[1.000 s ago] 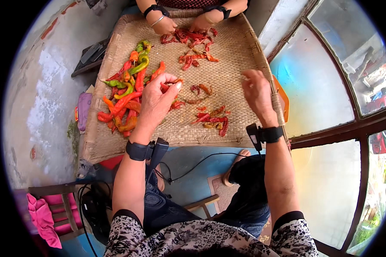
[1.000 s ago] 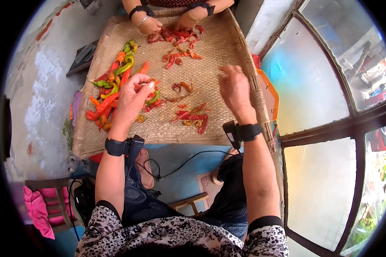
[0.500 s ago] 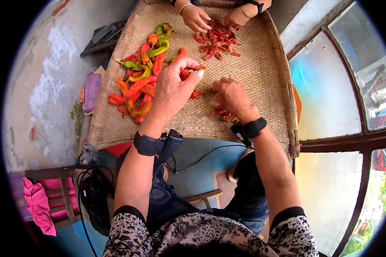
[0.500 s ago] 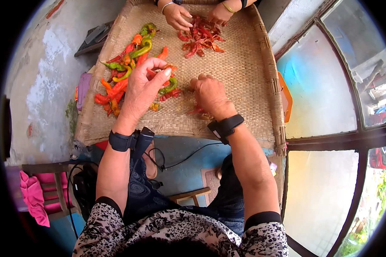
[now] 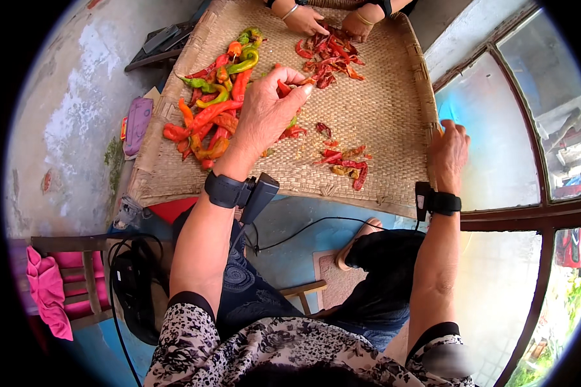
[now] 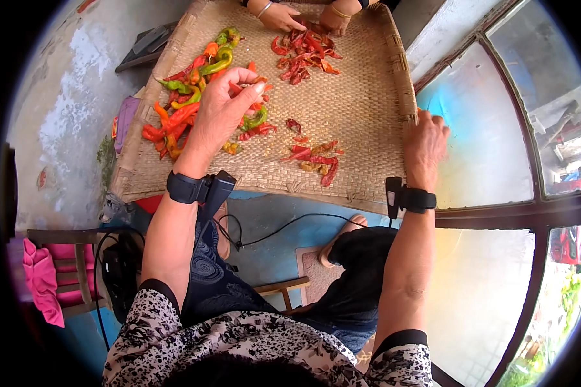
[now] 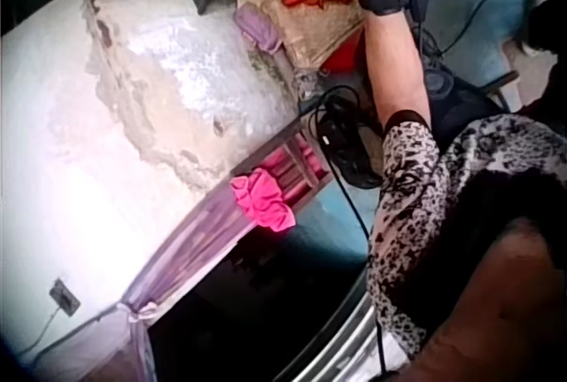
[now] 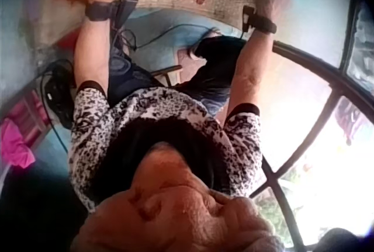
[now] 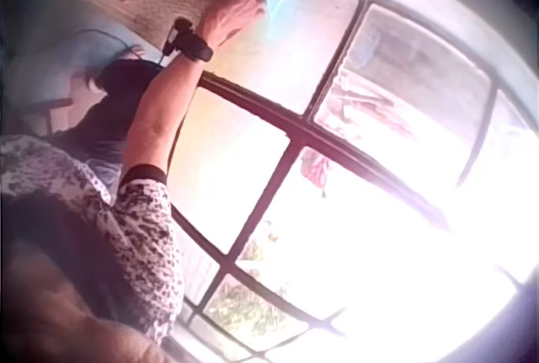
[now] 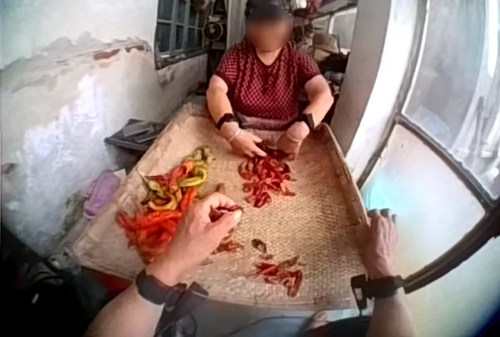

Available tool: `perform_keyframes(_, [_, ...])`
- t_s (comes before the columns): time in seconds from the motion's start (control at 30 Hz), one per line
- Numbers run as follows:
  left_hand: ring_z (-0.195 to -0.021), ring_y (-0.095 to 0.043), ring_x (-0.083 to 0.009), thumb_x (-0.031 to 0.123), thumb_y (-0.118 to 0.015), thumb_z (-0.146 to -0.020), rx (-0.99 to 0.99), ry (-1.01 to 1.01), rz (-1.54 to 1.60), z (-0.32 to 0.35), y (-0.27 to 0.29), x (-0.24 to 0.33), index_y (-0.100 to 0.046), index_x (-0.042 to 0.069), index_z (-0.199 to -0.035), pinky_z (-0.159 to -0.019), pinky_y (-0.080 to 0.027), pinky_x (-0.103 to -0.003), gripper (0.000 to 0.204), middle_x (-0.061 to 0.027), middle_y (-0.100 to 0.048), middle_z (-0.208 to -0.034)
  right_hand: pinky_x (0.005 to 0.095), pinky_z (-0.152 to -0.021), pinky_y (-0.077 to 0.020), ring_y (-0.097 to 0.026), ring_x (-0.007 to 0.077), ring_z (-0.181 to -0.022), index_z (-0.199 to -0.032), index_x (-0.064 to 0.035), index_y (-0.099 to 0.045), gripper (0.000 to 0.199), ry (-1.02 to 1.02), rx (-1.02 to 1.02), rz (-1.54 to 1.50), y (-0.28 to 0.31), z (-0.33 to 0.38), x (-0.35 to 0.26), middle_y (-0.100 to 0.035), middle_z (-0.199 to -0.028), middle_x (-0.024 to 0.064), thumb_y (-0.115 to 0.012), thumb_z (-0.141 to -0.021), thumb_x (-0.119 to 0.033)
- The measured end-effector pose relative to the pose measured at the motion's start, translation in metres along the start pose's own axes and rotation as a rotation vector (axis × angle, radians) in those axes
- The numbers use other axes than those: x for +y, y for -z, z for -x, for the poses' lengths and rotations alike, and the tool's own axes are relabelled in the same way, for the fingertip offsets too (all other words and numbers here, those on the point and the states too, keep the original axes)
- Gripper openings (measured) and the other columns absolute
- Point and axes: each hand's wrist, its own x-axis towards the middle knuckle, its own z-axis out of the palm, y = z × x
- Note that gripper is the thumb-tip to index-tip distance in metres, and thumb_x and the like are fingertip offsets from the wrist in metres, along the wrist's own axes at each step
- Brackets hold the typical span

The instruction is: The person picks up red peppers from a pile on a woven tray, pulls off the stems, and tears the peppers into pieces before placing them back onto the tray.

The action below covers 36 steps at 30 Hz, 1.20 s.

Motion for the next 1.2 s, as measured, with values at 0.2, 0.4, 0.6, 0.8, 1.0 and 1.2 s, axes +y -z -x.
perform_keyframes(0.2, [-0.077,-0.061,-0.0069,0.022,-0.062,-0.09,0.009,0.022,0.01,0.003,-0.003,0.003,-0.058,0.002,-0.097,-0.064,-0.051,-0.022,0.022,-0.0021,-0.062,-0.085,0.0386,-0.078,-0.0523,-0.058,0.0289,-0.095,-0.102,-0.0081,-0.062,0.022,0.595,-0.322,-0.504,-0.007,0.035,-0.136,-0.059,-0.095,0.0117,-0.065,-0.082,-0.016])
perform_keyframes(0.4, [-0.075,-0.058,-0.0063,0.02,-0.064,-0.089,0.049,-0.068,0.028,0.007,0.003,0.008,-0.059,0.001,-0.095,-0.064,-0.051,-0.022,0.021,-0.0015,-0.061,-0.085,0.0382,-0.073,-0.0527,-0.058,0.0283,-0.094,-0.093,-0.0078,-0.059,0.014,0.74,-0.339,-0.311,-0.038,0.061,-0.183,-0.058,-0.094,0.0119,-0.06,-0.08,-0.014])
perform_keyframes(0.6, [-0.069,-0.054,-0.0076,0.017,-0.065,-0.086,0.097,-0.169,-0.062,0.02,0.01,0.016,-0.06,0.0,-0.095,-0.06,-0.045,-0.023,0.02,-0.0022,-0.062,-0.085,0.0418,-0.062,-0.0525,-0.063,0.0316,-0.074,-0.086,-0.006,-0.056,0.007,0.747,-0.41,-0.483,-0.039,0.061,-0.179,-0.06,-0.079,0.0134,-0.057,-0.079,-0.007])
perform_keyframes(0.8, [-0.066,-0.053,-0.008,0.017,-0.065,-0.086,0.105,-0.17,-0.115,0.018,0.014,0.009,-0.061,0.0,-0.095,-0.058,-0.044,-0.024,0.019,-0.0028,-0.062,-0.082,0.0396,-0.059,-0.0502,-0.062,0.0301,-0.067,-0.081,-0.0064,-0.055,0.007,0.464,-0.137,-0.648,0.003,0.022,-0.116,-0.061,-0.074,0.0122,-0.059,-0.078,-0.001])
perform_keyframes(1.0, [-0.061,-0.052,-0.0072,0.018,-0.064,-0.087,0.069,-0.163,-0.151,0.014,0.0,0.004,-0.061,0.0,-0.095,-0.055,-0.043,-0.024,0.02,-0.0019,-0.061,-0.074,0.0377,-0.062,-0.0491,-0.063,0.0288,-0.067,-0.088,-0.0035,-0.061,0.008,-0.003,0.004,-0.375,0.01,-0.002,-0.008,-0.064,-0.075,0.0149,-0.061,-0.082,-0.008])
perform_keyframes(1.2, [-0.059,-0.052,-0.0064,0.02,-0.064,-0.087,-0.005,-0.093,-0.14,0.009,-0.022,0.011,-0.062,0.002,-0.094,-0.052,-0.043,-0.024,0.02,-0.0021,-0.059,-0.07,0.0414,-0.068,-0.0505,-0.061,0.0317,-0.082,-0.101,-0.0073,-0.061,0.019,0.182,-0.005,-0.094,0.009,0.01,0.004,-0.062,-0.089,0.0147,-0.059,-0.082,-0.01])
